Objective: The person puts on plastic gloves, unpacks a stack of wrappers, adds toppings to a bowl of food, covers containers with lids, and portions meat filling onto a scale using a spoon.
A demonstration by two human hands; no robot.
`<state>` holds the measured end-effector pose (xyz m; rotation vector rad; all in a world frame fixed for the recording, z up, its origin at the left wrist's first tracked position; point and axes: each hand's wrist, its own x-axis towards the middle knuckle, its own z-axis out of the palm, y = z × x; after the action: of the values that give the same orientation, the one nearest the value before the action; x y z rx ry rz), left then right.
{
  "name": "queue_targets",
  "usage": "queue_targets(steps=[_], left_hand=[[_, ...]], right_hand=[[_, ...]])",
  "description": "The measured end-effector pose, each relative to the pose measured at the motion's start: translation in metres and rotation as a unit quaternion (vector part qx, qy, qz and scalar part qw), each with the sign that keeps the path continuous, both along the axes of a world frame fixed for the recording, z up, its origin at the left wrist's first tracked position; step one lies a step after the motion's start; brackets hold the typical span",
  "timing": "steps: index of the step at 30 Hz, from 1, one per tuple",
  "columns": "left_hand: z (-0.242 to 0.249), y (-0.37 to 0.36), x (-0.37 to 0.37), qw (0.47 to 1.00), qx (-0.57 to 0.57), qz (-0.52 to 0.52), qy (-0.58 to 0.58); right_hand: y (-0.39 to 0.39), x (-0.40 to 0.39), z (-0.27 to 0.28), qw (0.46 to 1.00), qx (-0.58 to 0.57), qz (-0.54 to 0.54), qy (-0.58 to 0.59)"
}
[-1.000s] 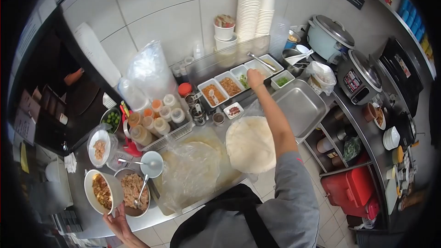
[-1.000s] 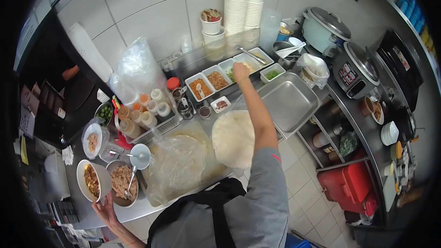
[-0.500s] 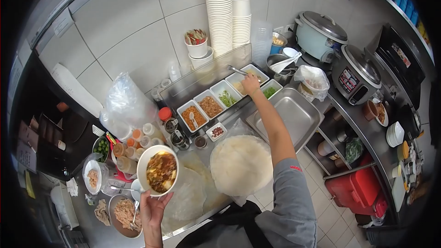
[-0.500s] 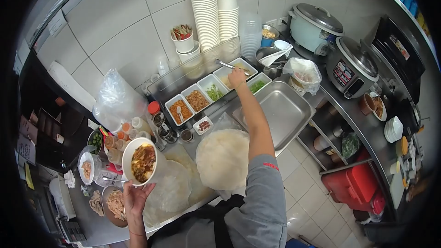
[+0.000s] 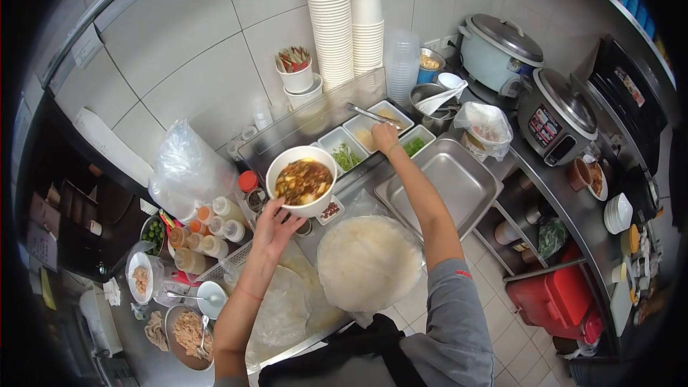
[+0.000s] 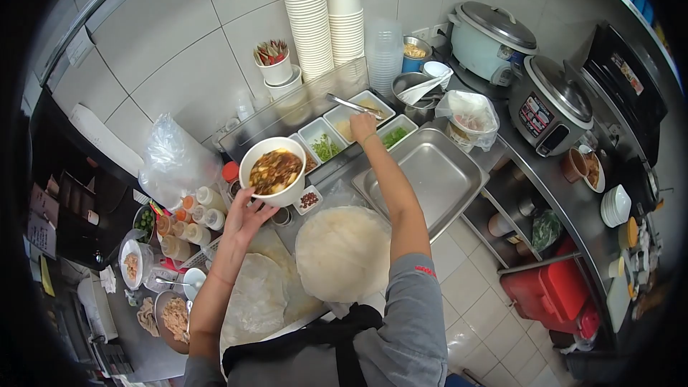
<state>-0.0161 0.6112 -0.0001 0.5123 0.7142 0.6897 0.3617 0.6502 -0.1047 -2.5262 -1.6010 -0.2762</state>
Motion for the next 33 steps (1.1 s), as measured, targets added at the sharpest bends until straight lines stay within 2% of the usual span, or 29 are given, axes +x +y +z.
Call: queue_targets(steps=[3,6,8,11,13,17,20,24,28,31,33], left_hand=[[-0.010,0.015,0.030,1.000,-0.008,-0.004,0.008],[-0.015,0.026,0.053,1.000,-0.006,-0.010,0.021],[-0.010,0.026,0.065,0.999,0.002,-0.005,0.034],[-0.033,0.043,0.078,0.999,0.011,-0.014,0.039],[-0.039,0.047,0.087,0.999,0.006,-0.006,0.049],[-0.046,0.050,0.102,0.999,-0.017,0.013,0.040],[-0.049,0.048,0.104,0.999,-0.040,0.023,0.030],[-0.048,0.046,0.103,0.999,-0.039,0.024,0.024],[-0.051,0.043,0.101,0.998,-0.046,0.030,0.027],[-0.051,0.041,0.094,1.000,-0.024,-0.011,0.012],[-0.048,0.040,0.091,1.000,-0.019,-0.009,0.018]], right_hand=[[0.004,0.005,-0.001,0.995,0.025,-0.041,0.093],[0.016,0.025,-0.020,0.962,0.112,-0.133,0.211],[0.008,0.041,-0.013,0.951,0.108,-0.071,0.280],[0.002,0.045,0.003,0.916,0.145,-0.020,0.375],[-0.021,0.016,0.051,0.901,0.179,0.017,0.395],[-0.035,-0.044,0.084,0.864,0.393,0.144,0.279],[-0.049,-0.083,0.093,0.923,0.308,0.200,0.117],[-0.052,-0.089,0.106,0.892,0.367,0.203,0.171],[-0.066,-0.111,0.140,0.896,0.407,0.164,0.066],[-0.067,-0.117,0.128,0.922,0.283,0.247,-0.094],[-0.073,-0.120,0.135,0.906,0.333,0.240,-0.109]])
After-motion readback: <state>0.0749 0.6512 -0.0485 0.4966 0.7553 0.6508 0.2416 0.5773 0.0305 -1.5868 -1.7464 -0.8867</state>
